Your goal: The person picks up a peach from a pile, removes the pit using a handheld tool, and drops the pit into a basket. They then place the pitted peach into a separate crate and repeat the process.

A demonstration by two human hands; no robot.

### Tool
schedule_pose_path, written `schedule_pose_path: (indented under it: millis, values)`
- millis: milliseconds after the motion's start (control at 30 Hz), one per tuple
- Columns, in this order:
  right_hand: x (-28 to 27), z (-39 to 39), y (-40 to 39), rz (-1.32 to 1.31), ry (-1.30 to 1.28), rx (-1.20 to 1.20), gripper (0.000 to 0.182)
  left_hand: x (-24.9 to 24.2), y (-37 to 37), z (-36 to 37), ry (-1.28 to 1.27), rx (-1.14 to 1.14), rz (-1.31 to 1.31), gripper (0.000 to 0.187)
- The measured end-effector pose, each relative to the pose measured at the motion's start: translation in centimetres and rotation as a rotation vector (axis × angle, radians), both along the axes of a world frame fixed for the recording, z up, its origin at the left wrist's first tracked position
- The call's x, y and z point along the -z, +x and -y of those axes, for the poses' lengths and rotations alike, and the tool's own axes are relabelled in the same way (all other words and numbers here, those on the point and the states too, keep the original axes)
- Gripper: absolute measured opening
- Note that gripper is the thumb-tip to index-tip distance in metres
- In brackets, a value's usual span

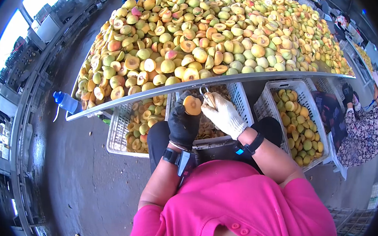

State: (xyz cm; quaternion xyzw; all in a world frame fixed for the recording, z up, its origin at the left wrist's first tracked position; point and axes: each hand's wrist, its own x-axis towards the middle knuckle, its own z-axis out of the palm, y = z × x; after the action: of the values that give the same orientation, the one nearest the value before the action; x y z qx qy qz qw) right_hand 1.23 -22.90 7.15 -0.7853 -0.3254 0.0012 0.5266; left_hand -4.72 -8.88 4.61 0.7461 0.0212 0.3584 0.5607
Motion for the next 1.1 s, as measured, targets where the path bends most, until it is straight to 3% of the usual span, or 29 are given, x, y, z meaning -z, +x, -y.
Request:
schedule_pose_path:
  millis: [100, 167, 300, 533, 633, 733, 800, 867, 933, 1033, 1100]
  values:
    - [0.5, 0.8, -0.9, -0.086, -0.19, -0.059, 0.032, 0.3, 0.1, -0.7, 0.027, -0.035, -0.019, 0.037]
    - [2.6, 0.3, -1.5, -0.046, -0.032, -0.11, 0.031, 0.5, 0.2, -0.7, -0.067, 0.026, 0.04, 0.041]
    - [1.4, -0.4, -1.6, -0.108, -0.229, -0.101, 0.025, 1.2, 0.8, -0.7, -0.622, 0.233, 0.134, 0.04]
    - [1.0, -0.9, -2.2, -0.058, -0.277, -0.104, 0.025, 1.2, 0.9, -0.3, -0.941, 0.362, 0.175, 0.033]
    - [2.4, -1.1, -2.4, 0.078, -0.242, -0.131, 0.025, 2.0, 0.8, -0.8, -0.525, 0.212, 0.096, 0.029]
    - [2.8, -1.2, -2.4, 0.008, -0.205, -0.164, 0.025, 1.7, 0.2, -0.6, -0.177, 0.04, 0.083, 0.027]
    - [1.6, -0.9, -2.8, -0.032, -0.223, -0.176, 0.033, 1.8, 0.4, -0.4, -0.263, 0.043, 0.092, 0.031]
    - [0.6, -0.8, -3.1, -0.063, -0.238, -0.182, 0.037, 1.2, 0.1, -0.3, -0.157, -0.026, 0.058, 0.036]
    - [0.3, -0.8, -3.3, -0.085, -0.248, -0.183, 0.036, -0.2, -0.8, -0.4, 0.142, -0.164, -0.021, 0.043]
    - [3.0, -1.0, -2.9, -0.003, -0.212, -0.234, 0.036, 0.8, 0.6, -1.2, -1.29, 0.301, -0.043, 0.041]
    - [4.6, -1.2, -2.8, 0.123, -0.244, -0.249, 0.033, -0.8, 0.0, -0.2, -1.227, 0.222, -0.034, 0.045]
